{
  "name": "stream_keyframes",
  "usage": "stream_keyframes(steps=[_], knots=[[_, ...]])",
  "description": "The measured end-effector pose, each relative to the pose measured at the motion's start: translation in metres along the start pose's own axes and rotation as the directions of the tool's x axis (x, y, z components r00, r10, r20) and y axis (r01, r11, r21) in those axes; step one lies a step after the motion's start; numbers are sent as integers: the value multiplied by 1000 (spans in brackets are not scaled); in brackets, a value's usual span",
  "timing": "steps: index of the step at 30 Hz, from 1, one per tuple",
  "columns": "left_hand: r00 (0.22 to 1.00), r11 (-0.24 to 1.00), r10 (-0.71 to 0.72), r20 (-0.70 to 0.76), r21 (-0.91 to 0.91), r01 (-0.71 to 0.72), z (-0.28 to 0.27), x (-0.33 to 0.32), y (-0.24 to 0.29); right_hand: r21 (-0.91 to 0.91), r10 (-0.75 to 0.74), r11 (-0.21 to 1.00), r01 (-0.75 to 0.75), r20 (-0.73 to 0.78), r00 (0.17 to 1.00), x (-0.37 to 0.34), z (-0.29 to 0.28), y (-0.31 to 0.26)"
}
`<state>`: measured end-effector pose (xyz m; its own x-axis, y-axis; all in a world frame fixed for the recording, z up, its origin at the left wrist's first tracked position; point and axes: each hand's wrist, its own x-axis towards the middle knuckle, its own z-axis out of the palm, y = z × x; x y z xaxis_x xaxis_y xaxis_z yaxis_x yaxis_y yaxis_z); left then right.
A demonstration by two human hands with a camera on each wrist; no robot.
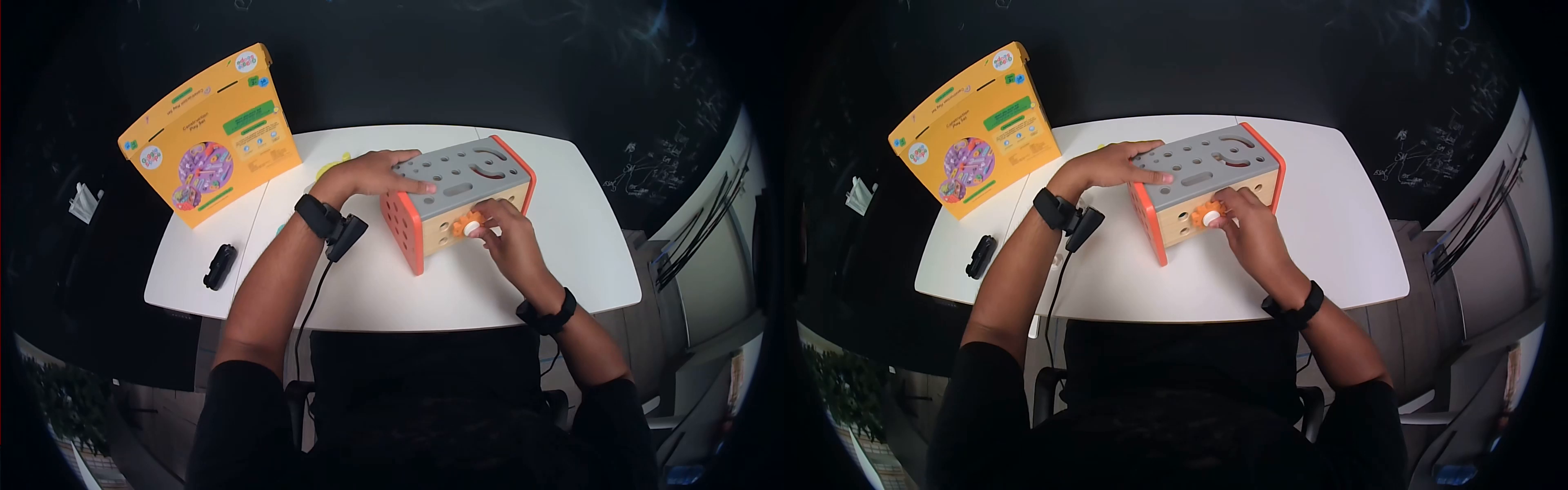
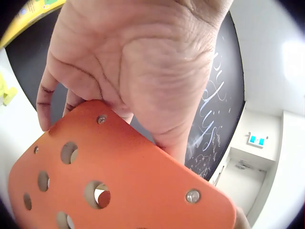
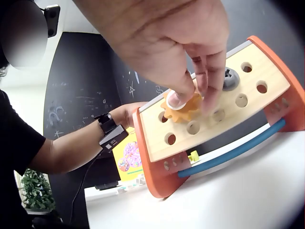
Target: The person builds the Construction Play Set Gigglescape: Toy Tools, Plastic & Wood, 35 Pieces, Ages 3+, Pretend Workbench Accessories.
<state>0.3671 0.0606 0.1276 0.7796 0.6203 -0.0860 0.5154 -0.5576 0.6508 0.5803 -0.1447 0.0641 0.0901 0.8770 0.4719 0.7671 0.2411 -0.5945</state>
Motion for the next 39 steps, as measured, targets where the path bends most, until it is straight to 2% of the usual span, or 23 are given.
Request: stream_keyframes(steps=[2, 4, 5, 7, 11, 13, 14, 16, 20, 23, 25, 29, 31, 35, 38, 39], knots=[[1000, 1000, -19, 13, 2, 19, 1, -2, 1, -25, 12, 1000, -12, 1, 1000, -1, -5, -8], [1000, 995, 0, 15, -104, 2, 3, -2, 0, -154, 16, 988, -13, 21, 1000, 1, -13, -23], [1000, 995, -1, 15, -104, 2, 5, -2, -2, -153, 17, 988, -13, 21, 1000, 3, -16, -27], [999, 989, -33, -21, -143, 30, 10, -4, -5, -131, -131, 982, 139, 69, 989, 10, -23, -34], [998, 983, -38, -41, -181, 30, 18, -12, -4, -171, -172, 965, 197, 151, 973, 31, -37, -44], [987, 990, -42, -156, -137, 20, 26, -12, -5, -264, -150, 942, 207, 223, 963, 37, -33, -39], [986, 990, -45, -160, -139, 22, 30, -13, -4, -263, -153, 941, 212, 226, 962, 38, -31, -36], [963, 982, -78, -259, -189, 29, 36, -16, -5, -441, -56, 878, 184, 287, 956, 39, -24, -31], [954, 979, -55, -296, -203, -7, 43, -28, -3, -410, -20, 900, 150, 305, 952, 40, -24, -28], [968, 982, -78, -240, -184, 34, 47, -36, 0, -420, -12, 893, 162, 337, 941, 41, -30, -30], [972, 985, 31, -234, -160, -70, 49, -41, 2, -303, 74, 952, 50, 384, 920, 43, -36, -35], [969, 998, -17, -248, -71, 0, 60, -58, 14, -215, 23, 974, 71, 405, 914, 46, -46, -19], [950, 999, -4, -312, 43, 18, 64, -64, 17, -186, -43, 974, 131, 417, 908, 48, -48, -14], [962, 999, -25, -274, 16, 31, 62, -73, 25, -161, -77, 974, 160, 429, 900, 50, -49, -1], [971, 999, -41, -237, -2, 42, 62, -79, 30, -111, -72, 985, 130, 421, 904, 49, -51, -2], [973, 999, -38, -226, -7, 38, 62, -81, 31, -87, -25, 994, 68, 425, 905, 50, -52, -1]])
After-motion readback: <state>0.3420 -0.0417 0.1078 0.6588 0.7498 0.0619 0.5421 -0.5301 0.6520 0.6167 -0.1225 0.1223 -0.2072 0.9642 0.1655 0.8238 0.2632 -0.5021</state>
